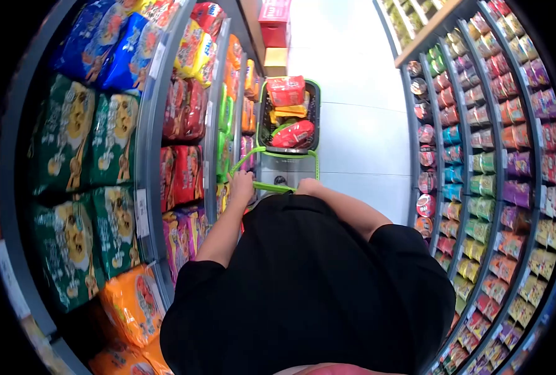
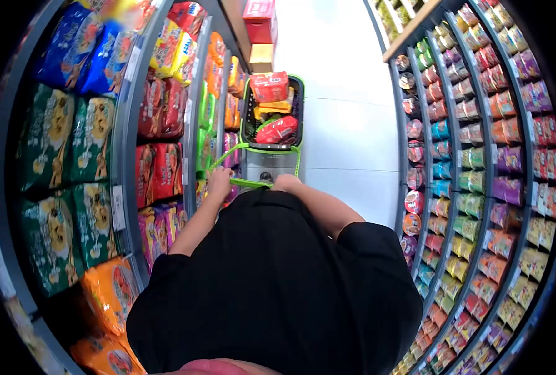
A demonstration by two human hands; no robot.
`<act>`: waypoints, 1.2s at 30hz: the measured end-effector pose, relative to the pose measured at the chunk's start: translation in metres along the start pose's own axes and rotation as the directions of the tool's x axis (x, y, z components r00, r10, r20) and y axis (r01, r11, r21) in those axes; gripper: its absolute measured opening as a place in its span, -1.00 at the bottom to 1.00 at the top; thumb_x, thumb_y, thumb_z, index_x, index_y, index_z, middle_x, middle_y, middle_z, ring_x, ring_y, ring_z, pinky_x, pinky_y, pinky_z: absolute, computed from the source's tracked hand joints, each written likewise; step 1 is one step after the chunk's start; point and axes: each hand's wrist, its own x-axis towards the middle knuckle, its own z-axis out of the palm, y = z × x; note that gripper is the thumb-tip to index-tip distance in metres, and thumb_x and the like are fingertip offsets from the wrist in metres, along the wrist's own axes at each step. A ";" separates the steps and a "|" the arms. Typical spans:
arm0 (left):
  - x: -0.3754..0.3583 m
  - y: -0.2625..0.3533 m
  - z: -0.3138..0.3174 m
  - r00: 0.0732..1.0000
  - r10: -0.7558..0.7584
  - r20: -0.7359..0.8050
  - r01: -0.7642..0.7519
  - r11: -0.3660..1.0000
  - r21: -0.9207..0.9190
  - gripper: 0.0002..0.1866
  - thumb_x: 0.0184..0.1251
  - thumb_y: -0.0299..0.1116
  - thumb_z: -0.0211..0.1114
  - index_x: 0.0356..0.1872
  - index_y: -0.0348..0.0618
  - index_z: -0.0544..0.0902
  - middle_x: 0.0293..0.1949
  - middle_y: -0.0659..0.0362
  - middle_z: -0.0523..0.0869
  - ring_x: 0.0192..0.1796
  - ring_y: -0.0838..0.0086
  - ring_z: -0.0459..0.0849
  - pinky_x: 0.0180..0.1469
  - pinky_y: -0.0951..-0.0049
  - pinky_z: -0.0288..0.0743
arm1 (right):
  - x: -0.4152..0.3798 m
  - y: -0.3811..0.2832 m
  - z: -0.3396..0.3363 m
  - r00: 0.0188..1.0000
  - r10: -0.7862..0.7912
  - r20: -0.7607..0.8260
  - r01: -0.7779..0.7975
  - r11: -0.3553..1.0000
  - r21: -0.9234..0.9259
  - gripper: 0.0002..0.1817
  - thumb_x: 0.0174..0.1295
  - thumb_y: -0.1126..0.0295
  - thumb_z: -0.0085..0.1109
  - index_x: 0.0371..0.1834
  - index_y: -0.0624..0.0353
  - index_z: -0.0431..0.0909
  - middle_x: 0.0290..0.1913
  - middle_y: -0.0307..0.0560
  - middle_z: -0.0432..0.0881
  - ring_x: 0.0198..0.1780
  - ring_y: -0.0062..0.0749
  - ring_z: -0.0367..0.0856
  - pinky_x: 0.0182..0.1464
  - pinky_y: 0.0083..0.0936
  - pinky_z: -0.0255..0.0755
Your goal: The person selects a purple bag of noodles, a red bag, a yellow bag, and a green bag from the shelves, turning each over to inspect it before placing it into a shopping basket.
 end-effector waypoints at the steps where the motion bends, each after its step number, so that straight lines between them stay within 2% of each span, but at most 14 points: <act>1: 0.013 0.000 -0.003 1.000 0.017 -0.024 -0.017 1.000 0.004 -0.85 0.35 -0.37 0.25 -0.14 0.03 0.74 -0.11 0.11 0.69 0.14 0.13 0.62 0.48 -0.36 0.18 | 0.003 -0.001 -0.005 0.998 0.023 -0.064 -0.023 1.000 0.005 -0.34 0.13 -0.12 0.21 0.01 0.30 0.77 0.10 0.25 0.74 0.21 0.09 0.70 0.26 -0.11 0.55; 3: 0.029 -0.003 -0.009 0.999 0.034 -0.037 -0.034 0.999 0.005 -0.85 0.35 -0.37 0.24 -0.15 0.02 0.74 -0.12 0.11 0.68 0.13 0.14 0.62 0.49 -0.36 0.17 | 0.016 -0.002 -0.012 0.996 0.032 -0.078 -0.032 0.999 -0.001 -0.35 0.13 -0.10 0.20 0.00 0.30 0.77 0.09 0.26 0.74 0.19 0.09 0.70 0.25 -0.11 0.56; 5: 0.050 -0.010 -0.008 0.984 0.069 -0.164 -0.067 0.998 0.013 -0.86 0.33 -0.40 0.23 -0.20 0.00 0.74 -0.12 0.10 0.67 0.11 0.15 0.61 0.50 -0.36 0.15 | 0.029 -0.008 -0.014 0.992 0.022 -0.125 -0.023 1.000 0.001 -0.40 0.12 -0.04 0.18 -0.03 0.29 0.78 0.08 0.28 0.74 0.16 0.10 0.72 0.22 -0.10 0.57; 8: 0.069 -0.020 -0.012 0.982 0.066 -0.176 -0.063 0.998 0.023 -0.86 0.33 -0.40 0.22 -0.24 -0.01 0.75 -0.12 0.10 0.67 0.08 0.15 0.60 0.51 -0.35 0.15 | 0.030 -0.025 -0.037 0.995 0.007 -0.096 -0.008 1.000 -0.014 -0.41 0.13 -0.04 0.17 -0.01 0.26 0.78 0.07 0.26 0.75 0.16 0.08 0.72 0.23 -0.12 0.57; 10: 0.080 -0.025 -0.010 0.981 0.048 -0.188 -0.047 0.999 0.005 -0.85 0.35 -0.40 0.21 -0.23 -0.02 0.75 -0.13 0.09 0.67 0.10 0.15 0.60 0.51 -0.33 0.16 | 0.032 -0.037 -0.048 0.992 0.072 -0.105 -0.072 0.997 0.005 -0.42 0.14 -0.03 0.17 0.01 0.23 0.78 0.10 0.22 0.75 0.18 0.08 0.71 0.24 -0.13 0.57; 12: 0.099 -0.031 -0.008 0.973 0.028 -0.229 -0.028 1.000 0.002 -0.85 0.35 -0.40 0.20 -0.23 -0.04 0.75 -0.13 0.09 0.67 0.11 0.15 0.60 0.52 -0.30 0.17 | 0.048 -0.037 -0.060 0.993 0.016 -0.116 -0.017 1.000 -0.011 -0.39 0.16 -0.06 0.14 -0.04 0.31 0.77 0.05 0.27 0.75 0.13 0.14 0.72 0.20 -0.10 0.59; 15: 0.120 -0.030 -0.028 0.988 -0.004 -0.152 0.011 0.999 0.040 -0.88 0.34 -0.36 0.26 -0.23 -0.04 0.75 -0.10 0.08 0.66 0.14 0.14 0.60 0.52 -0.26 0.18 | 0.071 -0.040 -0.078 0.996 0.037 -0.083 -0.038 0.999 -0.007 -0.43 0.14 0.00 0.15 0.01 0.24 0.77 0.16 0.19 0.73 0.20 0.08 0.70 0.24 -0.12 0.57; 18: 0.144 -0.021 -0.046 0.995 -0.024 -0.100 0.028 0.999 0.038 -0.88 0.32 -0.31 0.32 -0.21 -0.04 0.75 -0.07 0.07 0.66 0.14 0.12 0.59 0.53 -0.25 0.17 | 0.070 -0.044 -0.115 0.998 0.040 -0.053 -0.040 0.999 0.002 -0.43 0.14 0.02 0.12 0.01 0.25 0.77 0.14 0.21 0.73 0.19 0.09 0.71 0.24 -0.11 0.57; 25: 0.215 0.024 -0.052 0.990 -0.053 -0.128 0.057 0.998 0.029 -0.83 0.37 -0.35 0.19 -0.21 -0.02 0.75 -0.11 0.09 0.65 0.12 0.12 0.58 0.55 -0.26 0.13 | 0.069 -0.001 -0.197 0.994 -0.048 -0.095 0.044 0.998 -0.044 -0.44 0.14 0.04 0.08 -0.02 0.27 0.77 0.09 0.29 0.73 0.16 0.15 0.70 0.23 -0.09 0.57; 26: 0.227 0.030 -0.059 0.994 -0.078 -0.073 0.080 0.997 0.023 -0.82 0.37 -0.36 0.18 -0.20 -0.01 0.76 -0.11 0.08 0.65 0.14 0.12 0.58 0.56 -0.25 0.11 | 0.077 0.003 -0.201 0.991 -0.021 -0.131 0.018 1.000 -0.020 -0.45 0.14 0.05 0.09 -0.05 0.27 0.78 0.09 0.30 0.73 0.16 0.15 0.70 0.22 -0.08 0.57; 29: 0.266 0.038 -0.076 0.997 -0.063 -0.048 0.067 0.994 0.084 -0.82 0.37 -0.36 0.19 -0.18 0.00 0.77 -0.09 0.08 0.66 0.16 0.14 0.59 0.58 -0.25 0.09 | 0.084 0.012 -0.221 0.986 0.039 -0.165 -0.027 0.997 0.075 -0.46 0.14 0.05 0.11 -0.05 0.29 0.77 0.08 0.30 0.73 0.15 0.14 0.71 0.22 -0.10 0.58; 31: 0.284 0.037 -0.085 1.000 0.019 0.017 -0.020 0.997 0.072 -0.82 0.35 -0.38 0.21 -0.18 0.00 0.78 -0.05 0.08 0.68 0.20 0.16 0.59 0.59 -0.25 0.06 | 0.083 0.012 -0.229 0.978 0.080 -0.192 -0.050 0.987 0.155 -0.46 0.13 0.04 0.15 -0.06 0.29 0.77 0.05 0.29 0.75 0.14 0.13 0.72 0.21 -0.12 0.58; 34: 0.308 0.035 -0.090 0.995 0.056 0.080 -0.067 0.987 0.144 -0.81 0.34 -0.40 0.22 -0.18 0.02 0.80 -0.01 0.07 0.69 0.22 0.18 0.60 0.58 -0.27 0.08 | 0.090 0.012 -0.233 0.953 0.099 -0.285 -0.049 0.983 0.178 -0.48 0.14 0.04 0.16 -0.10 0.28 0.79 0.02 0.28 0.76 0.11 0.14 0.73 0.19 -0.11 0.59; 36: 0.311 0.032 -0.086 0.993 0.070 0.092 -0.085 0.981 0.174 -0.79 0.34 -0.41 0.22 -0.17 0.03 0.81 0.01 0.06 0.70 0.23 0.18 0.60 0.56 -0.30 0.10 | 0.091 0.013 -0.241 0.961 0.109 -0.255 -0.058 0.978 0.200 -0.47 0.16 0.03 0.16 -0.09 0.29 0.79 0.01 0.29 0.76 0.11 0.14 0.73 0.19 -0.12 0.59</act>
